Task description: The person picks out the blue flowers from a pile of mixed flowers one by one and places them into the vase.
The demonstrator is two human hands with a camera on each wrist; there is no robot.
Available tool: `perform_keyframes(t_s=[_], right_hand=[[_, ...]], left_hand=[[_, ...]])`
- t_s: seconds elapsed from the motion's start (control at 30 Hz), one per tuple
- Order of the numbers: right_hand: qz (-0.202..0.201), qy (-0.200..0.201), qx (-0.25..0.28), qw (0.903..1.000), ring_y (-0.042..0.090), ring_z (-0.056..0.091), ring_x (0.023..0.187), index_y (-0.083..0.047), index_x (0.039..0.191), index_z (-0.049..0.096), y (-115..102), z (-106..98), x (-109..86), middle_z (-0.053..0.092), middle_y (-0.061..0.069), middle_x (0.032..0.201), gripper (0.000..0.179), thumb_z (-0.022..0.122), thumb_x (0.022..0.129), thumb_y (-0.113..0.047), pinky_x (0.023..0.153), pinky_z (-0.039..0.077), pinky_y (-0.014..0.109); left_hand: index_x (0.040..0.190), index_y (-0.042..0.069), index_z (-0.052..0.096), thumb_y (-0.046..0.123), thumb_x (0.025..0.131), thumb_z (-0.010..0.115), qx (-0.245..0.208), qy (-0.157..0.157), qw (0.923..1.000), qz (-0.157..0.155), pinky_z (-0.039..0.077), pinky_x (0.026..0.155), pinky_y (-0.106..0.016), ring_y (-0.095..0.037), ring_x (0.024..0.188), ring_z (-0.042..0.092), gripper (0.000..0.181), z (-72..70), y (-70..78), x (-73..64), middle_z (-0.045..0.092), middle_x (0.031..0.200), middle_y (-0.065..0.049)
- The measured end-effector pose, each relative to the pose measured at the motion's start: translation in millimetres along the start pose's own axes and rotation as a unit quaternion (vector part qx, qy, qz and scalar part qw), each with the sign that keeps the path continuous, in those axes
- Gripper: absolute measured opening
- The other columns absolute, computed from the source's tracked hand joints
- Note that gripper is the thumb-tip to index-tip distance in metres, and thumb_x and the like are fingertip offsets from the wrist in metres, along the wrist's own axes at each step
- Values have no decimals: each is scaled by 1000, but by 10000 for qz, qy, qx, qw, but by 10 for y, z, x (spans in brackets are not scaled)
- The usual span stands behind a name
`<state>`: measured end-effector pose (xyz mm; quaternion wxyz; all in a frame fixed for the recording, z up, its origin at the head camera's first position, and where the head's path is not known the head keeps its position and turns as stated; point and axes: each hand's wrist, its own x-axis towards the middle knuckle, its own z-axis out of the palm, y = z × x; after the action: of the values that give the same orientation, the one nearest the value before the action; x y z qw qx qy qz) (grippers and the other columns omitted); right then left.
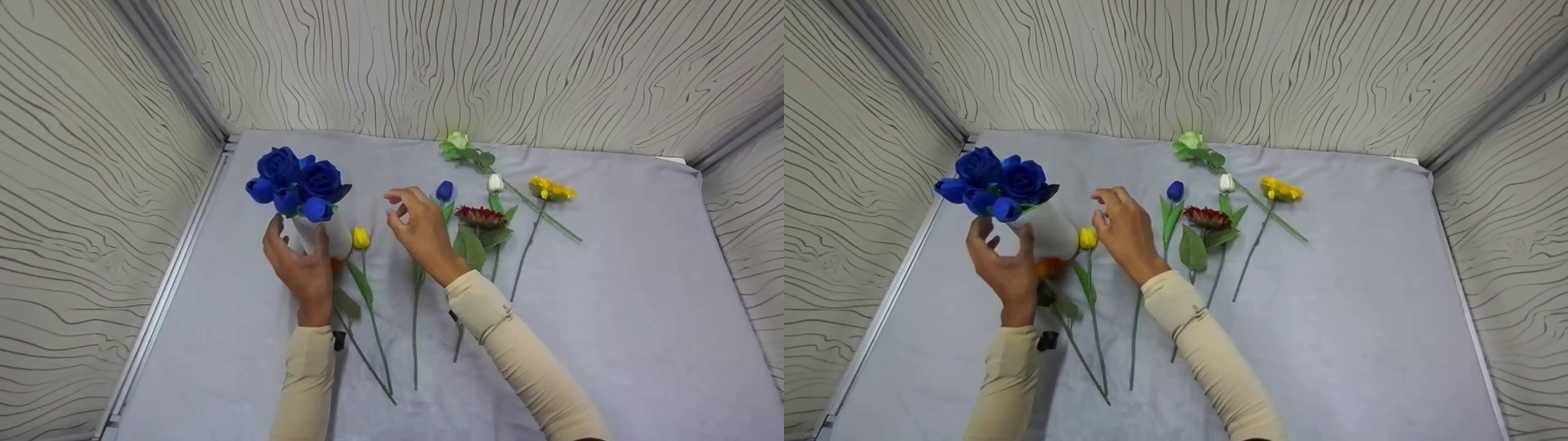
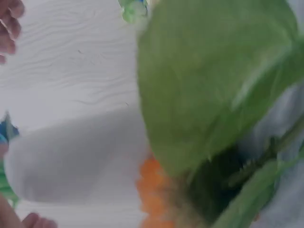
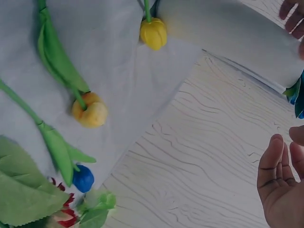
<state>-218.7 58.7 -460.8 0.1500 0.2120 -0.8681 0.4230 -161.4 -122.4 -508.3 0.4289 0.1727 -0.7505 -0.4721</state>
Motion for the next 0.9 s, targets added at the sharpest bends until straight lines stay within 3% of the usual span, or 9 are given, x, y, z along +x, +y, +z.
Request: perform_keyframes(t_s=[0.13,0.3,0.53,0.7,0.9], right_hand=[[200,120,-35,9997,19,63,79,-5,108,68,145,-82,-42,66,7,100,22,69,86,-4,70,53,32],[443,228,-119,9987,20,64,80,-4,107,68,307,-206,-80,66,8,99,21,68,86,-4,71,53,37],[896,98,-92,9959,18,65,83,-5,110,67,473,-378,-103,66,8,102,22,66,89,-8,70,53,34],[1131,164,-107,9934,21,66,83,-5,110,67,596,-467,-133,66,9,102,22,66,88,-6,71,53,37],[1247,46,-379,9915,23,66,84,-4,114,66,742,-480,-182,68,10,99,27,63,88,-2,75,52,38]], left_hand=[[122,1,57,14,82,74,-61,507,9983,273,41,92,-44,-23,113,49,46,-14,107,-153,55,120,-13],[115,1,60,4,77,75,-109,403,9972,623,44,85,-44,-24,104,51,41,8,183,-297,56,111,-14],[111,1,62,6,75,77,-108,-34,9951,981,41,86,-38,-28,98,52,39,151,239,-470,58,107,-14],[111,1,62,8,75,78,114,-562,9940,931,42,94,-38,-27,104,53,40,238,311,-654,58,112,-13],[111,3,61,3,75,77,96,-1616,9836,793,53,69,-36,-22,87,57,39,380,356,-929,57,110,-10]])
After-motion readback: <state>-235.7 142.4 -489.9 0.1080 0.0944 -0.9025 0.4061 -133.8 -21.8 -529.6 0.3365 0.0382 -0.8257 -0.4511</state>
